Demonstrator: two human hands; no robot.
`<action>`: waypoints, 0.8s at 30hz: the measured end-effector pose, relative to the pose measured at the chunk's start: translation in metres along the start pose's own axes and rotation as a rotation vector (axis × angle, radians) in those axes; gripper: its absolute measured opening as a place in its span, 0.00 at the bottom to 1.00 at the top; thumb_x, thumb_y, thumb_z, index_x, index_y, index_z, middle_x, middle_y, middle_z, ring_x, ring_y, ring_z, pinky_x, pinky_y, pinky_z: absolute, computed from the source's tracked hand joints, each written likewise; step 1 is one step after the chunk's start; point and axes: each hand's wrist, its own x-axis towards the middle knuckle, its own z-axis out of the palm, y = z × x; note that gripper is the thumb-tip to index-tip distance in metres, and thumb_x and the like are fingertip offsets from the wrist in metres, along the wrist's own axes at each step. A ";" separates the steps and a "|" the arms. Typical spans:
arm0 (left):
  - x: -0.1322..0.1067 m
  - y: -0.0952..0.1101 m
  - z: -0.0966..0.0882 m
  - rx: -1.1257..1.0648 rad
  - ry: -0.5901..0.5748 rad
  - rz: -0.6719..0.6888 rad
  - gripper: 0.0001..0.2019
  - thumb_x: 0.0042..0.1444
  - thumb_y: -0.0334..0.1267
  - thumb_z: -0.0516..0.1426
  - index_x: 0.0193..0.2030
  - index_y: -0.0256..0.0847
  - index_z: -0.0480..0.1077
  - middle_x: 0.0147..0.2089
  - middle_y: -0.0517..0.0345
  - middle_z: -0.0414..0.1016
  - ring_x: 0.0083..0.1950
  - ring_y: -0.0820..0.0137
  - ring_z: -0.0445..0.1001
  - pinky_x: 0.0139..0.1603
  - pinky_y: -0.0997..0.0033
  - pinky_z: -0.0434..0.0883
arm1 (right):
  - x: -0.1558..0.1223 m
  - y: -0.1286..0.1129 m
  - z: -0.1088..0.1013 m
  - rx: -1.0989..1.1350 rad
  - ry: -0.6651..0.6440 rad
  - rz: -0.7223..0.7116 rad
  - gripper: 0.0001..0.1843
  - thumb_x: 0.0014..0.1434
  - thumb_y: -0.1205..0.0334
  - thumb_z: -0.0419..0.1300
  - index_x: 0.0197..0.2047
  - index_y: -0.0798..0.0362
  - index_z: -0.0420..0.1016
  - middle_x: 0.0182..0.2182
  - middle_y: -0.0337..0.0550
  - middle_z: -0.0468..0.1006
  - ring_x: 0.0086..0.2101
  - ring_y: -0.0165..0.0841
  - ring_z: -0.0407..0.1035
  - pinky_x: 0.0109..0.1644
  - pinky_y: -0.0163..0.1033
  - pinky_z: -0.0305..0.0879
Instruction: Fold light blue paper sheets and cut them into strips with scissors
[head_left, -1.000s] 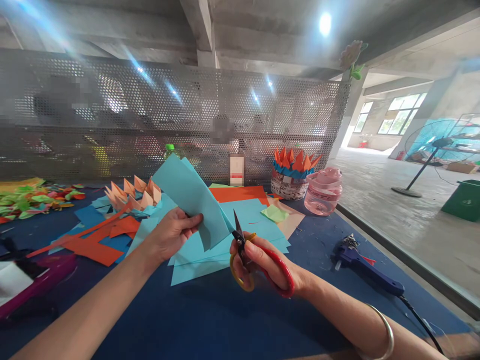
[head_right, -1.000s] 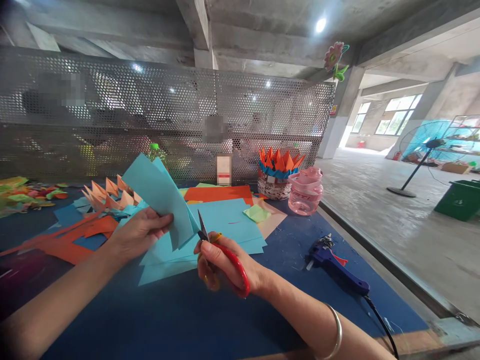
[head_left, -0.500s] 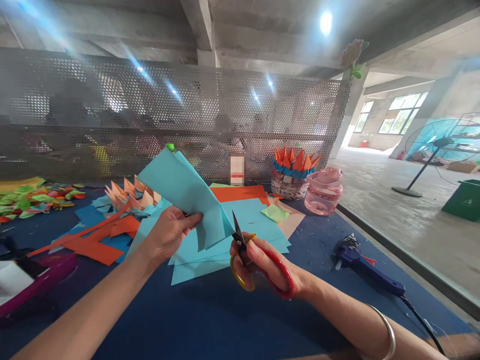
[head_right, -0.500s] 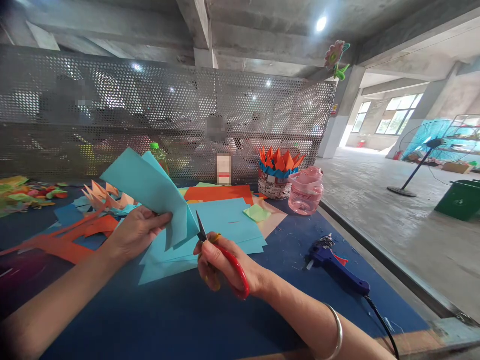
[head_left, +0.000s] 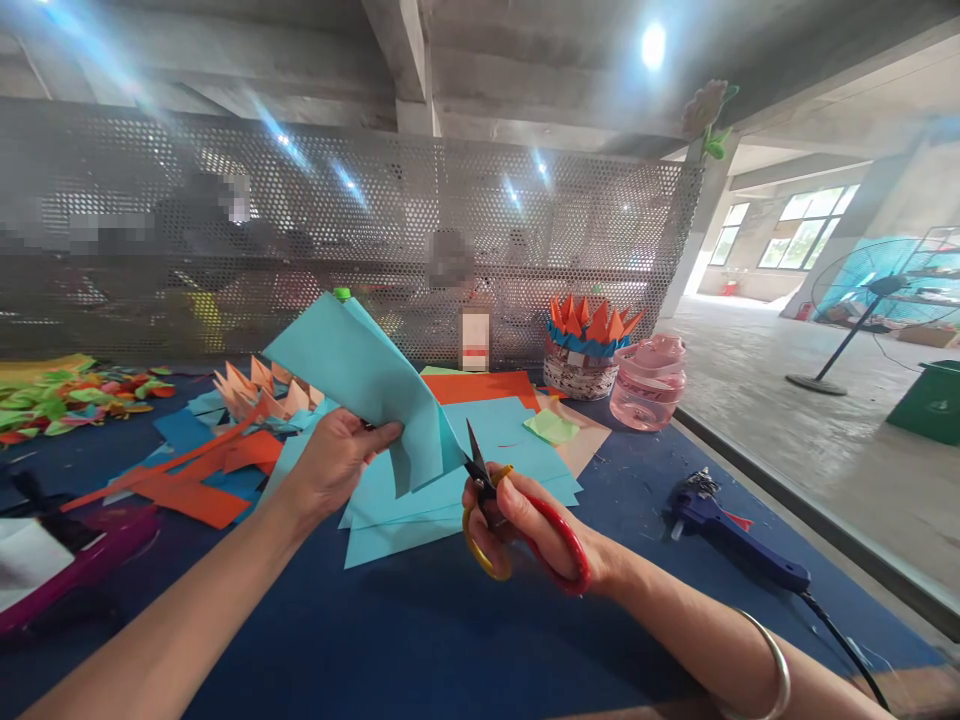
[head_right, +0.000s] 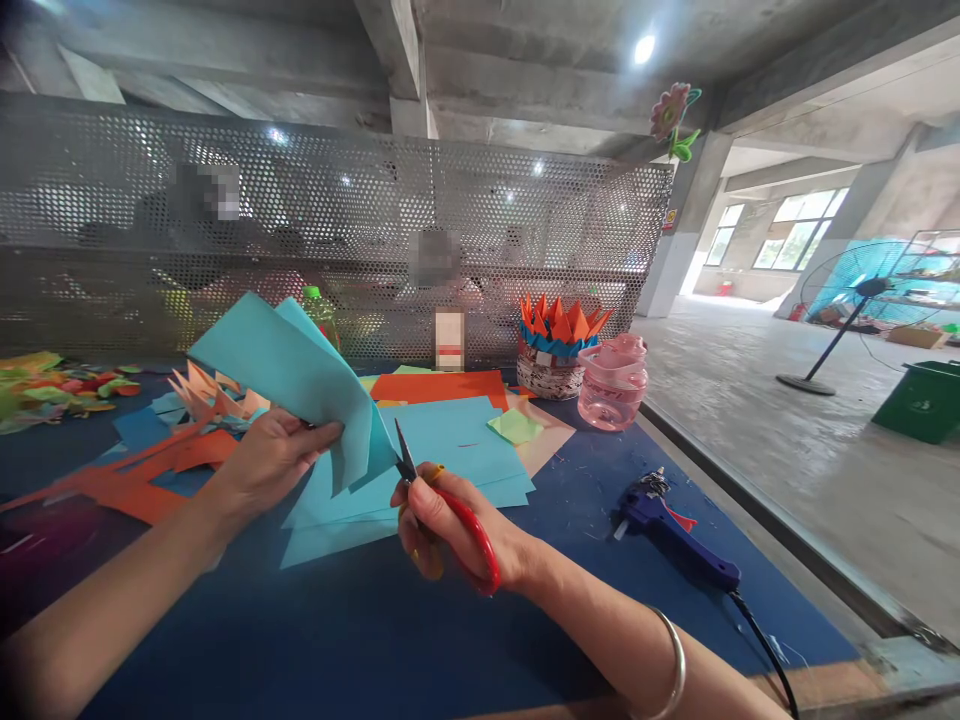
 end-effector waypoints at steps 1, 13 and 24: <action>0.000 -0.001 -0.001 0.007 -0.002 -0.003 0.07 0.34 0.28 0.68 0.23 0.39 0.77 0.21 0.59 0.77 0.26 0.70 0.73 0.28 0.76 0.70 | 0.000 0.000 0.000 -0.006 -0.010 0.009 0.27 0.65 0.38 0.42 0.43 0.56 0.63 0.28 0.39 0.65 0.25 0.26 0.60 0.37 0.38 0.61; 0.001 -0.005 -0.002 0.045 -0.062 -0.035 0.14 0.31 0.34 0.71 0.29 0.40 0.79 0.32 0.54 0.83 0.40 0.54 0.79 0.44 0.59 0.76 | 0.000 0.000 -0.001 -0.013 -0.037 0.017 0.28 0.64 0.36 0.42 0.41 0.55 0.61 0.27 0.38 0.65 0.24 0.26 0.61 0.33 0.36 0.60; -0.001 -0.010 -0.003 0.084 -0.120 -0.044 0.15 0.35 0.39 0.71 0.33 0.38 0.80 0.34 0.53 0.83 0.39 0.57 0.80 0.45 0.61 0.75 | 0.000 0.001 -0.002 -0.090 -0.031 0.018 0.29 0.65 0.37 0.40 0.33 0.55 0.63 0.26 0.40 0.67 0.24 0.26 0.61 0.34 0.36 0.61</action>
